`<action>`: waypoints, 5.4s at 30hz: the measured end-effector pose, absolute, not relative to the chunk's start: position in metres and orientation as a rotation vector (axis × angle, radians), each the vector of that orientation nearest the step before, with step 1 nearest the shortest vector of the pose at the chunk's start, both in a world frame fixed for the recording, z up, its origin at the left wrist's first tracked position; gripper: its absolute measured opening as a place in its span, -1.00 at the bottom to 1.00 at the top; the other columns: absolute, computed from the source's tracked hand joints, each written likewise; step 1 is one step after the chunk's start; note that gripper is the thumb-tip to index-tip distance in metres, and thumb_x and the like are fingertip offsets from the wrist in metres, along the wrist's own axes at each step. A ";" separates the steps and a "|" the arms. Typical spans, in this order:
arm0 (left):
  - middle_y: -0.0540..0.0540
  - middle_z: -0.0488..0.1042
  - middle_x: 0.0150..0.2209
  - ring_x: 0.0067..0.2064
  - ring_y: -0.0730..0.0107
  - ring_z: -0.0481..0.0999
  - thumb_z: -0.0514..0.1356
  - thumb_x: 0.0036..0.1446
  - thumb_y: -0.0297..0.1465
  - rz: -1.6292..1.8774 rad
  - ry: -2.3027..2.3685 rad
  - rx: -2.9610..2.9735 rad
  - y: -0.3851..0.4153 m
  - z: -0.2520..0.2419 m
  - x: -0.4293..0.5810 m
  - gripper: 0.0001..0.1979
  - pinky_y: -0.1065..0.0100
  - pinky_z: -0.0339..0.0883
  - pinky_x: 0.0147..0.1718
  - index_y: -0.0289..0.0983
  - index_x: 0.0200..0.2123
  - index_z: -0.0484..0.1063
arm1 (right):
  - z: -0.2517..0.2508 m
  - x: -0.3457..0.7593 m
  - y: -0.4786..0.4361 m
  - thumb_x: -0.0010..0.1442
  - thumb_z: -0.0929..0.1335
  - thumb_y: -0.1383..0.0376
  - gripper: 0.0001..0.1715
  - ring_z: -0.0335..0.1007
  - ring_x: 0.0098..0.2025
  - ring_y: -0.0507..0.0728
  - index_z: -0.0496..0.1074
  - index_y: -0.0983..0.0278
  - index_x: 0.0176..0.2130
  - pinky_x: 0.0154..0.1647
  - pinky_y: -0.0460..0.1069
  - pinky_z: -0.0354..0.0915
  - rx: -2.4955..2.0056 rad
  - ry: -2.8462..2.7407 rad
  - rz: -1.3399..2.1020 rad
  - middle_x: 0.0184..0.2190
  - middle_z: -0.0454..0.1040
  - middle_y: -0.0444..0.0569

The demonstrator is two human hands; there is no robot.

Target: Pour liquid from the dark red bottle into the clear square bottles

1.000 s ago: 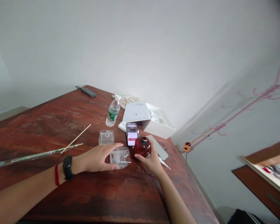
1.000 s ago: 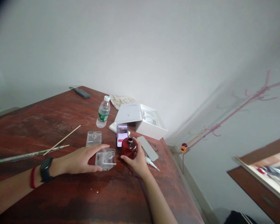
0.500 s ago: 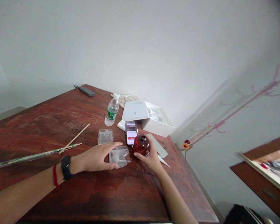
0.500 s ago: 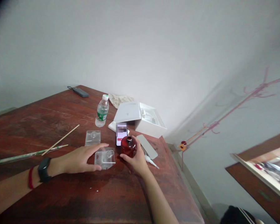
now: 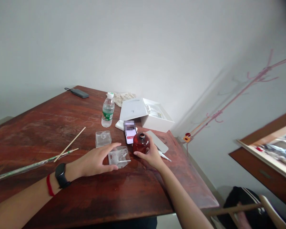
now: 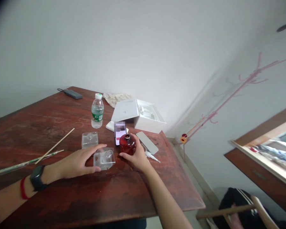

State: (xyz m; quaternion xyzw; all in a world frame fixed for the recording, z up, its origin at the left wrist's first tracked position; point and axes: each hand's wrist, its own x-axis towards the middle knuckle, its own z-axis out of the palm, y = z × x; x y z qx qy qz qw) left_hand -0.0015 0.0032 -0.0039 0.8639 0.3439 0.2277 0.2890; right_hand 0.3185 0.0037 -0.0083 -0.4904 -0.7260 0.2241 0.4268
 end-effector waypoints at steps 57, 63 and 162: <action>-0.32 0.54 0.29 0.27 -0.24 0.59 0.26 0.37 0.19 0.541 0.955 2.321 0.007 -0.004 -0.005 -0.10 -0.16 0.43 0.30 -0.15 0.53 0.09 | -0.004 0.320 0.009 0.03 0.70 0.15 0.18 0.47 0.39 0.43 0.23 0.10 0.46 0.46 0.34 0.31 -1.160 -1.804 0.568 0.40 0.46 0.16; -0.33 0.54 0.29 0.28 -0.24 0.58 0.27 0.36 0.19 0.544 0.958 2.321 0.007 -0.003 -0.005 -0.10 -0.18 0.41 0.31 -0.16 0.53 0.10 | -0.004 0.320 0.009 0.02 0.70 0.15 0.19 0.47 0.38 0.43 0.23 0.10 0.46 0.46 0.34 0.32 -1.165 -1.808 0.571 0.39 0.47 0.15; -0.34 0.55 0.27 0.24 -0.21 0.61 0.29 0.35 0.15 0.549 0.955 2.304 0.007 -0.006 -0.005 -0.08 -0.16 0.45 0.27 -0.17 0.54 0.09 | -0.003 0.320 0.007 0.10 0.67 0.11 0.14 0.44 0.41 0.43 0.20 0.11 0.47 0.46 0.33 0.32 -1.206 -1.838 0.525 0.39 0.47 0.18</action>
